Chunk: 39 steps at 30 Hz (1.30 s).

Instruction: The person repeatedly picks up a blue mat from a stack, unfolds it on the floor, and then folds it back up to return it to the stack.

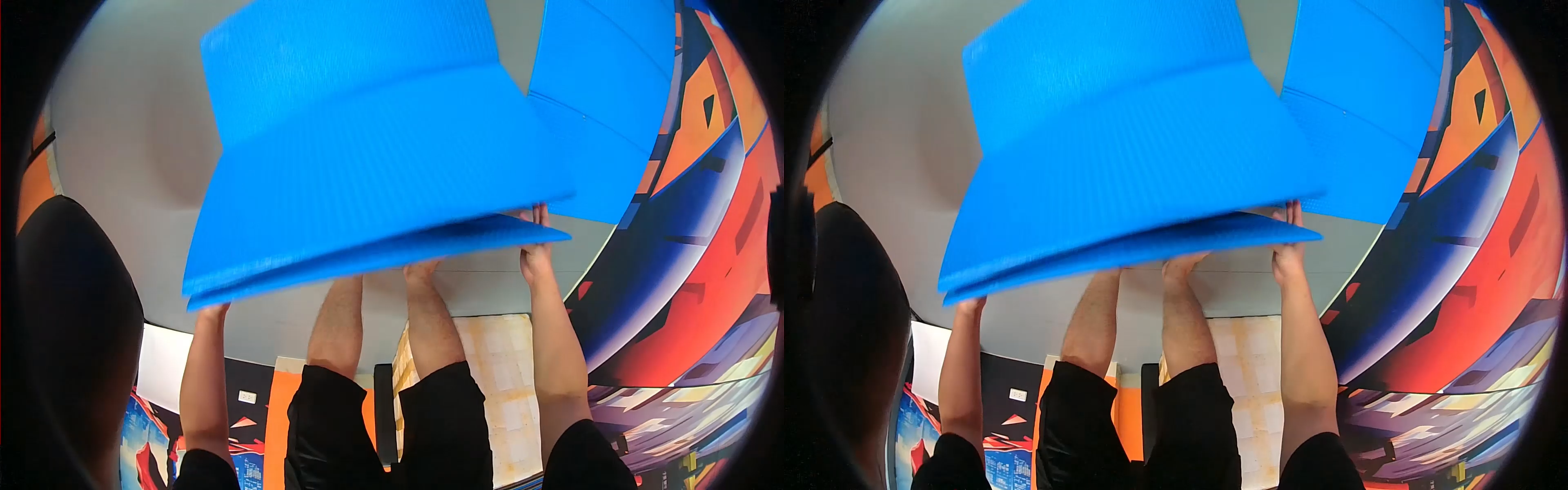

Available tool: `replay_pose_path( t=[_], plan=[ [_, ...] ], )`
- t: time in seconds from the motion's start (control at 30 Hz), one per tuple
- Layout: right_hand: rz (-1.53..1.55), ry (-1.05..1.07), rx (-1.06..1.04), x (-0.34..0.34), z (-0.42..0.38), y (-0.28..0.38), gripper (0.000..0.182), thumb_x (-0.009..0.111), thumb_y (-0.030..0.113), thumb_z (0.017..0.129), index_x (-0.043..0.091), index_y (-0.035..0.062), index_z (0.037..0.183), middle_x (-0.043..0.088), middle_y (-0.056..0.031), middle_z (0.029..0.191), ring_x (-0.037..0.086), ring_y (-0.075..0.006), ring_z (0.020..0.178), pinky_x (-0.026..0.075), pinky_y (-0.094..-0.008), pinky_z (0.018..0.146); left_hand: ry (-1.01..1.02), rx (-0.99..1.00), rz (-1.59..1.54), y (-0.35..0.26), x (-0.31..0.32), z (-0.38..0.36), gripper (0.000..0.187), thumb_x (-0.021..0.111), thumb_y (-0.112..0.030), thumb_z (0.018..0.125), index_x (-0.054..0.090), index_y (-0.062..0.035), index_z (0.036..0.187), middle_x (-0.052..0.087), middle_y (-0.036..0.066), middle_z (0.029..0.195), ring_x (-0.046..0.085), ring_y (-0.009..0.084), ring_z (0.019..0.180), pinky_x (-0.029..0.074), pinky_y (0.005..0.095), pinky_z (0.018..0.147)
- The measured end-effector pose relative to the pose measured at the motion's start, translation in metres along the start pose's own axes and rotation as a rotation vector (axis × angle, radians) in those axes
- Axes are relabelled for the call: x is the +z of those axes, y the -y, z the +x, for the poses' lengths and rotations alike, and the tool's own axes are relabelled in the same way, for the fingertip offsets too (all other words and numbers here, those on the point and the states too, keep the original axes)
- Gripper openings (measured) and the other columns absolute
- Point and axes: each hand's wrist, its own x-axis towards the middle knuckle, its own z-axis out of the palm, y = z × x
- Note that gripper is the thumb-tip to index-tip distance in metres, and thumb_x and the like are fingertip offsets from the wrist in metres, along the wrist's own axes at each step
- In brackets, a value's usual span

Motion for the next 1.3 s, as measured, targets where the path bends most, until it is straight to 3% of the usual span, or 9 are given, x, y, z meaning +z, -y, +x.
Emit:
replay_pose_path(
  t=[0.13, 0.43, 0.6, 0.73, 0.8, 0.87, 0.97, 1.1, 1.3],
  plan=[
    [0.076, -0.157, 0.146, -0.010, 0.030, 0.006, 0.068, 0.061, -0.013, 0.076, 0.043, 0.0054, 0.139, 0.050, -0.0093, 0.137, 0.047, -0.0230, 0.125, 0.046, -0.0360, 0.097, -0.049, -0.134, -0.269, -0.015, -0.010, -0.003, 0.053, 0.055, -0.039, 0.097, 0.045, -0.0053, 0.135, 0.050, 0.010, 0.136, 0.046, 0.0240, 0.128, 0.038, 0.0415, 0.108],
    [-0.356, -0.006, -0.603, 0.136, 0.103, 0.099, 0.048, 0.079, 0.009, 0.077, 0.056, -0.0030, 0.118, 0.065, -0.0134, 0.114, 0.063, -0.0218, 0.102, 0.048, -0.0340, 0.090, -0.666, 0.322, 0.104, 0.013, 0.063, 0.186, 0.063, 0.066, 0.005, 0.079, 0.038, 0.0021, 0.136, 0.052, 0.014, 0.123, 0.053, 0.0241, 0.112, 0.045, 0.0325, 0.094],
    [-0.545, -0.060, -0.250, 0.173, 0.121, 0.105, 0.053, 0.076, 0.022, 0.083, 0.054, -0.0039, 0.123, 0.063, -0.0165, 0.120, 0.059, -0.0240, 0.111, 0.043, -0.0351, 0.097, -0.495, -0.165, 0.205, 0.094, 0.105, 0.197, 0.072, 0.077, -0.016, 0.075, 0.044, 0.0031, 0.136, 0.050, 0.021, 0.135, 0.047, 0.0288, 0.127, 0.038, 0.0379, 0.104],
    [-0.994, 0.070, 0.265, 0.145, 0.120, 0.031, 0.039, 0.077, 0.032, 0.078, 0.065, 0.0024, 0.101, 0.070, -0.0140, 0.088, 0.062, -0.0241, 0.056, 0.048, -0.0369, 0.050, -0.339, -0.558, 0.059, 0.129, 0.163, 0.145, 0.079, 0.076, -0.024, 0.078, 0.037, 0.0059, 0.140, 0.047, 0.023, 0.139, 0.047, 0.0312, 0.128, 0.038, 0.0397, 0.104],
    [-1.949, 0.193, 0.388, 0.140, 0.109, 0.010, 0.031, 0.068, 0.018, 0.076, 0.065, 0.0029, 0.103, 0.070, -0.0190, 0.098, 0.069, -0.0305, 0.075, 0.053, -0.0437, 0.068, -0.344, -0.627, 0.059, 0.134, 0.187, 0.125, 0.080, 0.076, -0.024, 0.079, 0.035, 0.0057, 0.141, 0.047, 0.022, 0.139, 0.047, 0.0313, 0.127, 0.039, 0.0395, 0.104],
    [-1.858, 0.046, 0.282, 0.161, 0.092, 0.018, 0.041, 0.065, 0.018, 0.079, 0.061, 0.0054, 0.118, 0.059, -0.0179, 0.127, 0.058, -0.0341, 0.114, 0.047, -0.0424, 0.095, -0.381, -0.509, 0.007, 0.147, 0.202, 0.105, 0.081, 0.075, -0.020, 0.081, 0.031, 0.0051, 0.144, 0.049, 0.021, 0.136, 0.050, 0.0309, 0.124, 0.039, 0.0389, 0.104],
    [-1.431, -0.035, -0.525, 0.160, 0.134, -0.011, 0.063, 0.070, 0.020, 0.074, 0.048, 0.0049, 0.132, 0.044, -0.0182, 0.140, 0.041, -0.0330, 0.132, 0.039, -0.0395, 0.107, -0.344, -0.478, -0.127, 0.139, 0.212, 0.107, 0.076, 0.075, -0.012, 0.081, 0.032, 0.0058, 0.141, 0.050, 0.021, 0.135, 0.050, 0.0308, 0.124, 0.039, 0.0402, 0.105],
    [-1.222, 0.140, -0.402, 0.157, 0.149, -0.028, 0.072, 0.077, 0.020, 0.069, 0.048, 0.0025, 0.133, 0.052, -0.0196, 0.132, 0.051, -0.0319, 0.122, 0.044, -0.0402, 0.101, -0.115, -0.556, -0.508, 0.148, 0.194, 0.110, 0.063, 0.069, 0.003, 0.081, 0.039, 0.0049, 0.136, 0.053, 0.020, 0.134, 0.051, 0.0320, 0.123, 0.040, 0.0432, 0.105],
    [-1.006, 0.457, -0.049, 0.102, 0.089, 0.006, 0.054, 0.081, 0.006, 0.071, 0.056, -0.0035, 0.118, 0.068, -0.0202, 0.105, 0.069, -0.0295, 0.091, 0.059, -0.0441, 0.079, -0.094, -0.396, -0.177, 0.030, 0.173, 0.027, 0.058, 0.067, 0.014, 0.075, 0.049, 0.0030, 0.129, 0.059, 0.018, 0.127, 0.057, 0.0324, 0.115, 0.047, 0.0456, 0.100]
  ],
)
